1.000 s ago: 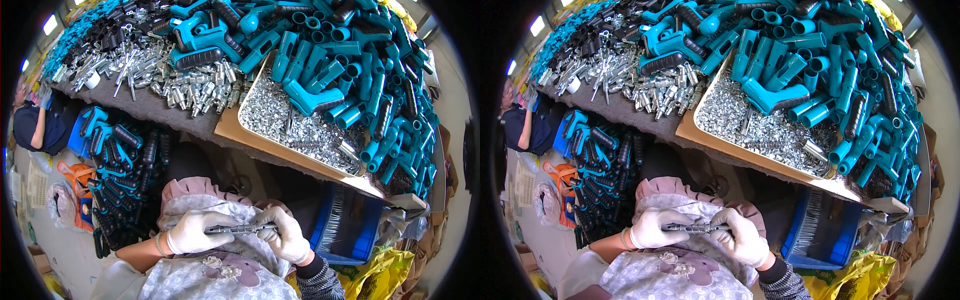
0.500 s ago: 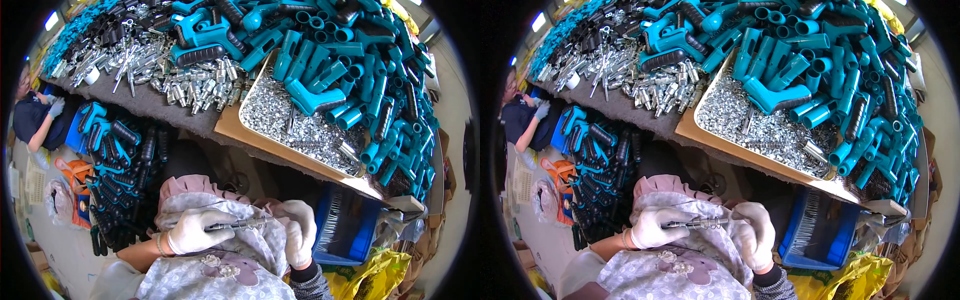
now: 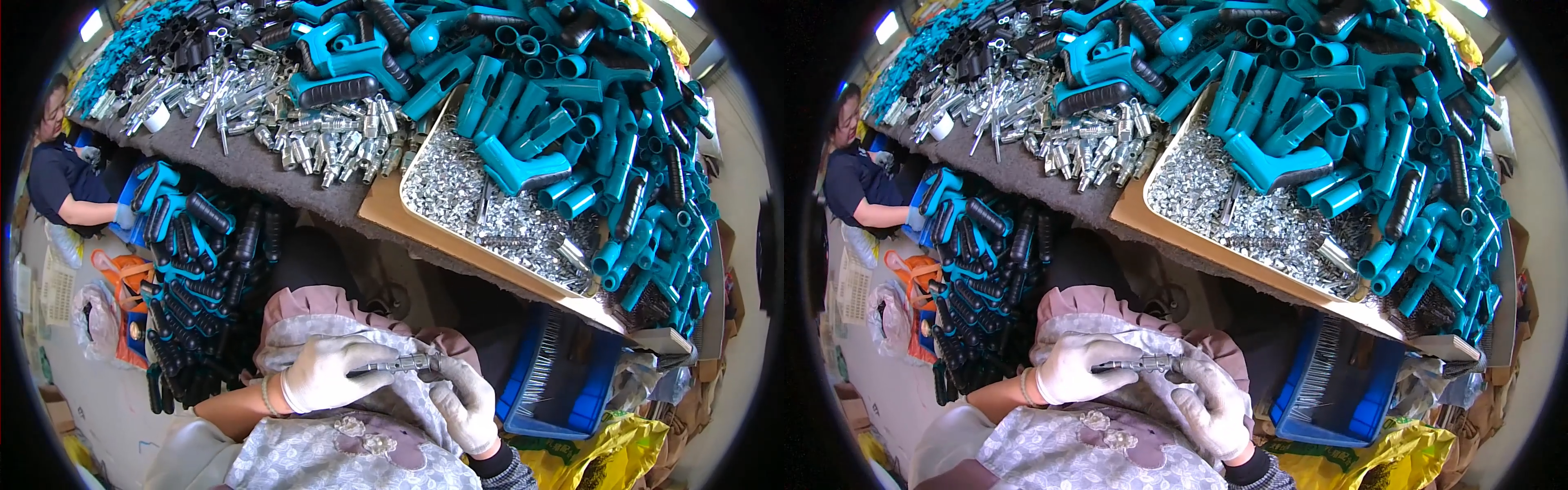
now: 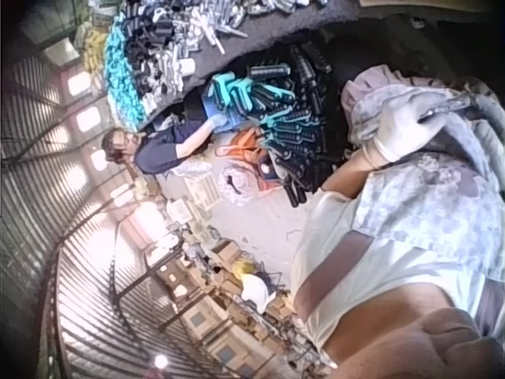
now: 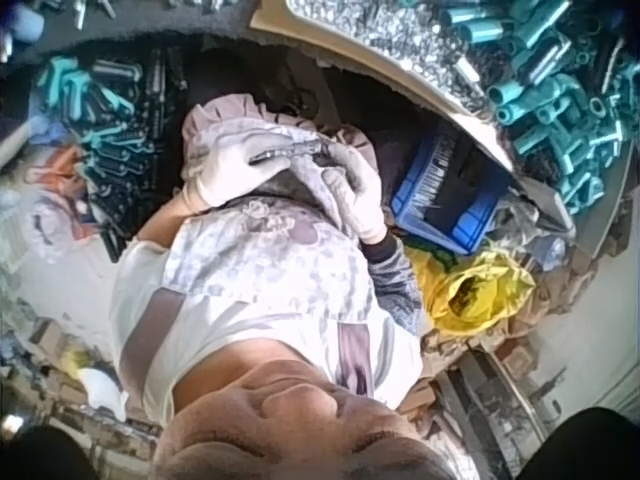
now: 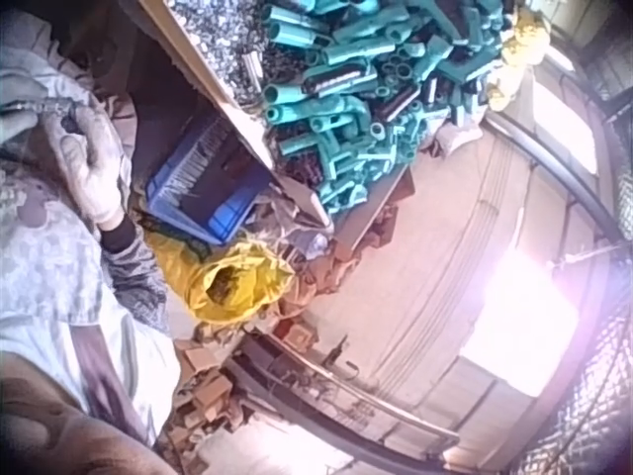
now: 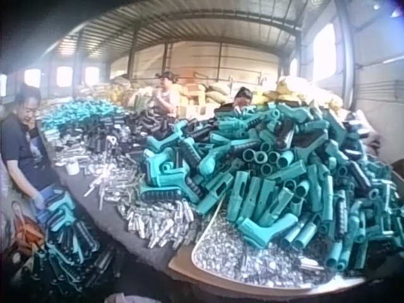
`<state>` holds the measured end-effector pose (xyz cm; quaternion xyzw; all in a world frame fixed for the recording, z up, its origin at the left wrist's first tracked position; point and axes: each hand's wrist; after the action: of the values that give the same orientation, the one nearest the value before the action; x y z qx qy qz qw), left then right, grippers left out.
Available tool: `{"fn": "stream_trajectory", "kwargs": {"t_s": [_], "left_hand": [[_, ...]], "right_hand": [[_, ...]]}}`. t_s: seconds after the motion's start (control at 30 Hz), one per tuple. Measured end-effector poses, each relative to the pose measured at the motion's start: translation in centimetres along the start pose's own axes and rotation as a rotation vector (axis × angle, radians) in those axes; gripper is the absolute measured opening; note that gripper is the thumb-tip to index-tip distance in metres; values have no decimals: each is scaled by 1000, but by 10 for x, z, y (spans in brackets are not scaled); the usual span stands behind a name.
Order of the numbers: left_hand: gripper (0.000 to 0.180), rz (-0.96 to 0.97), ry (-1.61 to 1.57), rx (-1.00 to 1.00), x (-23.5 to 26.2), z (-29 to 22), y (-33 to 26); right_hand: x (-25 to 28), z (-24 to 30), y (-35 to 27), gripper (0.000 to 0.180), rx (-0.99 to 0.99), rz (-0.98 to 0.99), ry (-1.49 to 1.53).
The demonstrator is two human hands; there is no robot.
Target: Assembling plastic and metal components of tool handles at a factory workbench.
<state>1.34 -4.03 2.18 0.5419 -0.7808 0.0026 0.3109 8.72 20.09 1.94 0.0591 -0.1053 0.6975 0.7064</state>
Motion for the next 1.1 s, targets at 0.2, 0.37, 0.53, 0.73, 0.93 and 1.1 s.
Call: {"fn": "stream_trajectory", "kwargs": {"t_s": [0.2,0.37,0.53,0.73,0.93,1.1], "left_hand": [[22,4,48,58,11,-13,9],[27,-34,30,-3,13,-11,11],[27,-63,-2,3,7,-4,7],[28,-80,0,24,6,-5,9],[28,-58,9,17,5,-5,8],[27,-90,-1,87,4,3,-2]], "right_hand": [[56,39,49,18,379,-286,-409],[125,60,96,14,631,-730,-997],[149,84,116,18,747,-711,-1262],[177,92,132,32,588,-440,-1599],[196,107,121,29,652,-561,-1360],[227,79,84,24,599,-839,-1180]]}}
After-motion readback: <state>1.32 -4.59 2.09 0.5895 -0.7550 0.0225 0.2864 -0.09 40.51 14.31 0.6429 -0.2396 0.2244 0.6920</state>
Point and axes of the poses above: each hand's wrist, its own y-axis towards the middle knuckle, its own x-axis out of the back of the hand, z = x × y, and after that the axes turned 7 degrees about -z, right-handed
